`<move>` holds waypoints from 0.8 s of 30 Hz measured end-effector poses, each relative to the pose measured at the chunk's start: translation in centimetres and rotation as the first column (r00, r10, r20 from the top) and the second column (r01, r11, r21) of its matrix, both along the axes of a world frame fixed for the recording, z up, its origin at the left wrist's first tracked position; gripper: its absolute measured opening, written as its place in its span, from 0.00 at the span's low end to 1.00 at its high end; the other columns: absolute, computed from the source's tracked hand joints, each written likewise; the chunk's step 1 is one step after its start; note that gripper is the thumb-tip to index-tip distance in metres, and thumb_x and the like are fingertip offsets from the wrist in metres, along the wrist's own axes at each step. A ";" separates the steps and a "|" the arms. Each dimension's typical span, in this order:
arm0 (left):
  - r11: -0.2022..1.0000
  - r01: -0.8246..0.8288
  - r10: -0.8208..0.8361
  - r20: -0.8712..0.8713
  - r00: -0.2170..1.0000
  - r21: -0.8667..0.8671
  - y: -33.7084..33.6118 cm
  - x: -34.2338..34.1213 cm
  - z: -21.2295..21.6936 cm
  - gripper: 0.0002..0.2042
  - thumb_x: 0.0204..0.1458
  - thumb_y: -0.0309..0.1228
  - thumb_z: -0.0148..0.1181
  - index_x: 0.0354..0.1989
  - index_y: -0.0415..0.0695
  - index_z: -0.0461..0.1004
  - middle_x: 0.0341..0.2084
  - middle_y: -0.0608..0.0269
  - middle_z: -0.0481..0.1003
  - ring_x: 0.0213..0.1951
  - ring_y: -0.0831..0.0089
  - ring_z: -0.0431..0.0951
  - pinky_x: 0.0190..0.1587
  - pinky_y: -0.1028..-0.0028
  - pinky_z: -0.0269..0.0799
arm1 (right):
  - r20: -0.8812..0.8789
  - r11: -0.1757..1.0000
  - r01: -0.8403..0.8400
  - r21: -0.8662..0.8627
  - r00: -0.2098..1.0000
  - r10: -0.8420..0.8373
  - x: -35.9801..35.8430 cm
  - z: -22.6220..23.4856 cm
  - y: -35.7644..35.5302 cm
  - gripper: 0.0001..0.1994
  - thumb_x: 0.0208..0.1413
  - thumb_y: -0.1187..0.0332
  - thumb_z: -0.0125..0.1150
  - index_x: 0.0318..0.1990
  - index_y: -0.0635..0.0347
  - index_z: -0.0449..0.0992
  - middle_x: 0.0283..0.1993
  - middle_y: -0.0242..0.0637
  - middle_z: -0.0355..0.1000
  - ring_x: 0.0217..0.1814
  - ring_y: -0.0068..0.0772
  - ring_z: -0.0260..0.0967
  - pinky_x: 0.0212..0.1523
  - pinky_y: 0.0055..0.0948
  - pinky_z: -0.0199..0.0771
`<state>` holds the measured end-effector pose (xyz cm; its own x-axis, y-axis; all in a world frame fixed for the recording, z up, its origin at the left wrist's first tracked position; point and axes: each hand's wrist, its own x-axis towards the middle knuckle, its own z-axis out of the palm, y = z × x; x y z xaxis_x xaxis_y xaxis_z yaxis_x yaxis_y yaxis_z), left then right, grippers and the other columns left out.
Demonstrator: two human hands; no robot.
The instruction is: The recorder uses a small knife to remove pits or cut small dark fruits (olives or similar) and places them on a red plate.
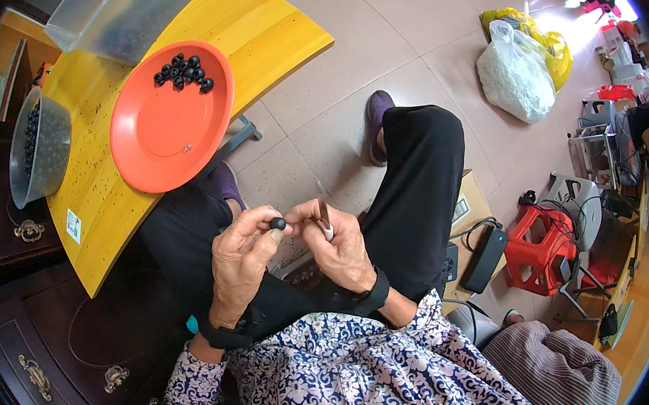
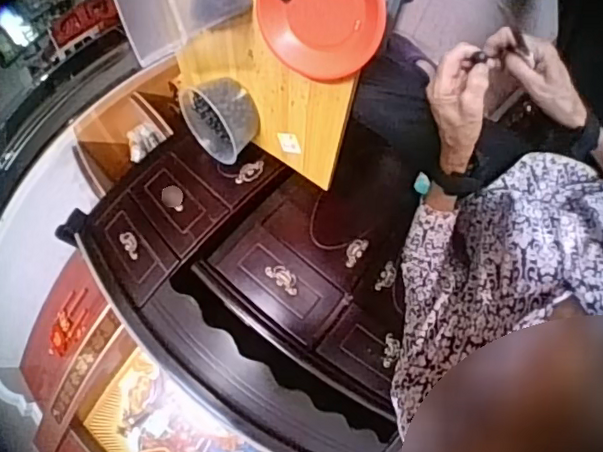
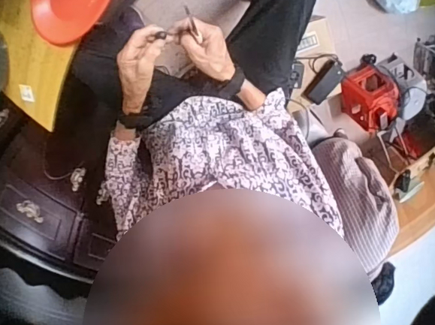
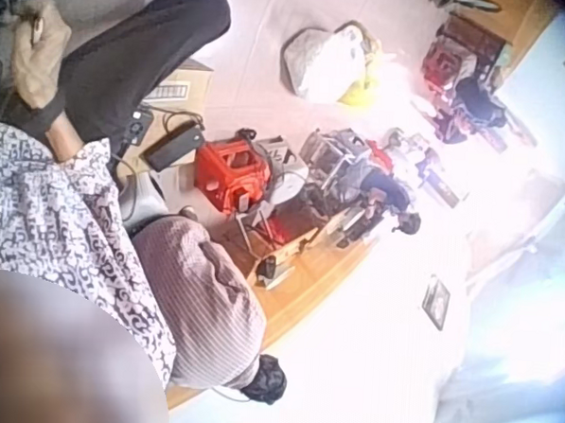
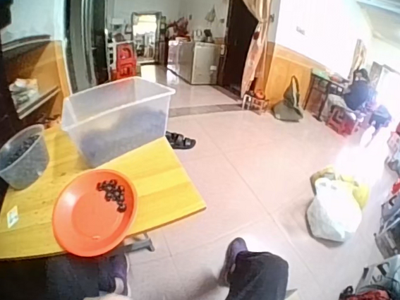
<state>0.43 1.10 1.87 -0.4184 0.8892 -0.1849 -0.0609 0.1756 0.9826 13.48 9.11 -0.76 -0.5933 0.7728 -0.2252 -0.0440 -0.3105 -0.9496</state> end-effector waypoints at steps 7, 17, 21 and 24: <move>0.999 0.048 -0.048 -0.060 0.997 -0.003 0.1 0.0 0.9 0.11 0.48 0.18 0.54 0.41 0.36 0.73 0.27 0.68 0.74 0.28 0.88 0.68 0.30 0.86 0.65 | 0.156 0.792 -0.098 0.602 0.988 0.004 0.3 -0.2 0.4 0.05 0.41 0.83 0.53 0.28 0.64 0.69 0.25 0.44 0.64 0.25 0.48 0.68 0.25 0.35 0.67; 0.994 0.106 -0.106 0.041 0.994 -0.003 0.0 -0.3 0.4 0.11 0.49 0.19 0.54 0.42 0.37 0.73 0.29 0.72 0.72 0.29 0.89 0.67 0.32 0.87 0.64 | 0.183 0.719 -0.111 0.686 0.983 -0.023 0.4 -0.5 0.3 0.07 0.40 0.81 0.55 0.29 0.61 0.69 0.27 0.42 0.64 0.25 0.49 0.68 0.25 0.39 0.67; 0.994 0.109 -0.110 0.081 0.991 0.014 -0.1 -0.3 0.2 0.11 0.50 0.21 0.56 0.43 0.37 0.73 0.32 0.71 0.73 0.31 0.89 0.68 0.33 0.87 0.64 | 0.193 0.714 -0.115 0.691 0.981 -0.029 0.4 -0.5 0.3 0.07 0.40 0.81 0.54 0.29 0.61 0.69 0.27 0.42 0.64 0.25 0.49 0.68 0.25 0.40 0.68; 0.992 0.121 -0.123 0.098 0.988 0.023 -0.3 -0.5 -0.3 0.11 0.50 0.20 0.57 0.43 0.37 0.73 0.32 0.70 0.73 0.31 0.88 0.68 0.34 0.87 0.64 | 0.200 0.717 -0.122 0.687 0.979 -0.025 0.4 -0.5 0.3 0.07 0.40 0.81 0.54 0.29 0.61 0.69 0.27 0.43 0.64 0.25 0.49 0.67 0.25 0.40 0.68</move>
<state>-0.03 0.79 1.55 -0.2870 0.9358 -0.2047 -0.1375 0.1712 0.9756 13.92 9.43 -1.28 -0.6393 0.7257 0.2545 0.1473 0.4403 -0.8857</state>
